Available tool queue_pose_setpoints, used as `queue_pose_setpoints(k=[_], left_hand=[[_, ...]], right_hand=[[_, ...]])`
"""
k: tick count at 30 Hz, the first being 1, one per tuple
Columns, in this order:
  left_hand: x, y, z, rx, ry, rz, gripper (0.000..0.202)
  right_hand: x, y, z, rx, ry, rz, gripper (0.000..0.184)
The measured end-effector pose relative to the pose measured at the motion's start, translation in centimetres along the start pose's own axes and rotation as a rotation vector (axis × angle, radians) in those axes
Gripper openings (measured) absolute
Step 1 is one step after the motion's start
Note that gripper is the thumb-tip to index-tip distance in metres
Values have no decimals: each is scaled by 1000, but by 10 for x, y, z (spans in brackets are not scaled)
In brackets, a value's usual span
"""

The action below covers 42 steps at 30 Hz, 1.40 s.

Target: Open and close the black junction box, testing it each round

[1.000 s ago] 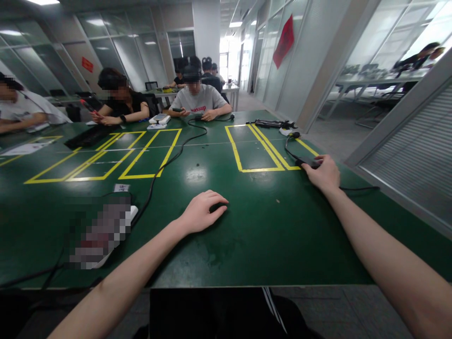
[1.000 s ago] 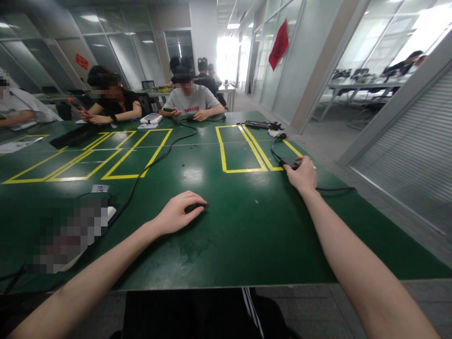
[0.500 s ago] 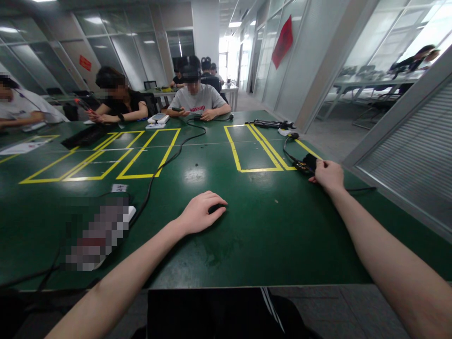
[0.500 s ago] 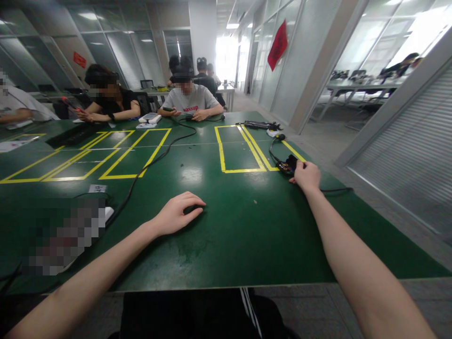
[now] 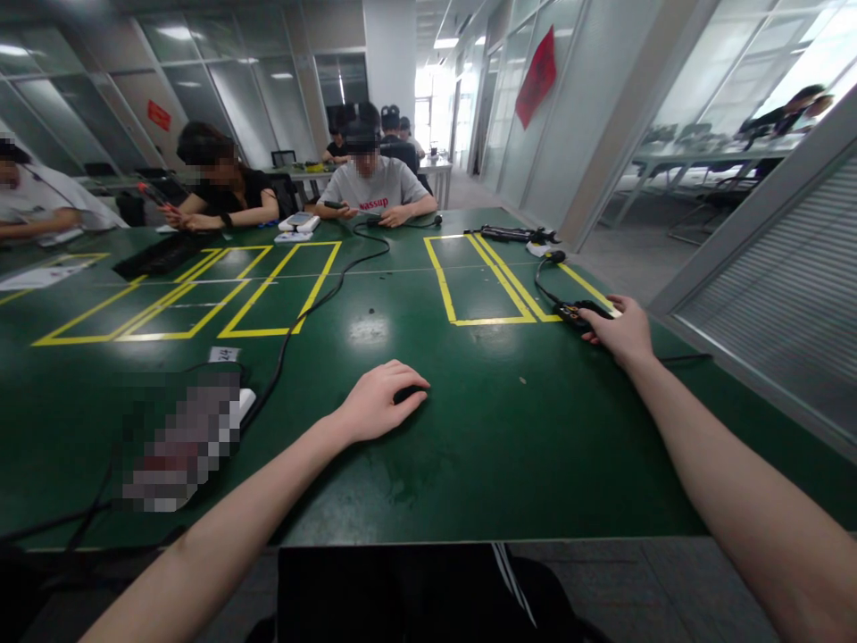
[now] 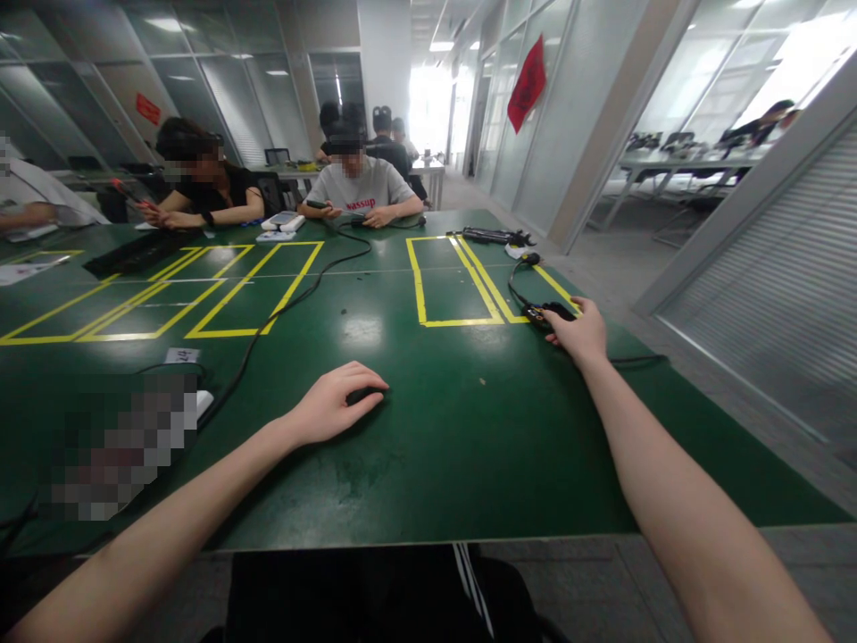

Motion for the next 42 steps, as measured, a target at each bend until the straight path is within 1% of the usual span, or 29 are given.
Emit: queue_pose_setpoints(k=[3, 5, 7, 11, 14, 16, 18, 22, 26, 28, 30, 36, 38, 42], left_hand=[[0, 0, 0, -2, -7, -5, 16], [0, -1, 0, -4, -6, -5, 16], [0, -1, 0, -5, -3, -1, 16], [0, -1, 0, -10, -2, 6, 15], [0, -1, 0, -13, -1, 6, 15], [0, -1, 0, -16, -4, 3, 15], [0, -1, 0, -18, -6, 0, 15], [1, -1, 0, -17, -19, 1, 15], [2, -2, 0, -15, -29, 8, 15], [2, -2, 0, -12, -30, 10, 15], [2, -2, -1, -11, -33, 12, 15], [2, -4, -1, -16, -47, 8, 15], [2, -3, -1, -13, -46, 9, 15], [2, -3, -1, -11, -44, 8, 15]], right_hand=[[-4, 1, -3, 58, 178, 109, 57], [-5, 1, -6, 91, 247, 140, 46], [-5, 1, -8, 95, 246, 142, 40], [-5, 0, -8, 71, 210, 141, 34], [-10, -2, -6, 58, 267, 198, 28], [-14, -3, -5, 50, 322, 276, 24], [-17, -4, -5, 39, 346, 374, 22], [-19, -6, -7, -9, 315, 521, 23], [-23, -5, -5, -10, 313, 534, 32], [-25, -4, -3, -18, 317, 513, 38], [-26, -2, -2, -24, 323, 467, 41], [-24, 6, -3, -23, 239, 300, 36], [-24, 7, -4, -9, 245, 296, 36], [-20, 13, -7, 91, 322, 384, 38]])
Point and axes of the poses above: each hand's wrist, its own z-axis away from the middle knuckle, its own y-axis out of the back of the hand, x = y × z, the point moved 6 cm from there along -z, towards the middle knuckle, and after that the axes turned 1 degree about z, right-handed, at the moved point
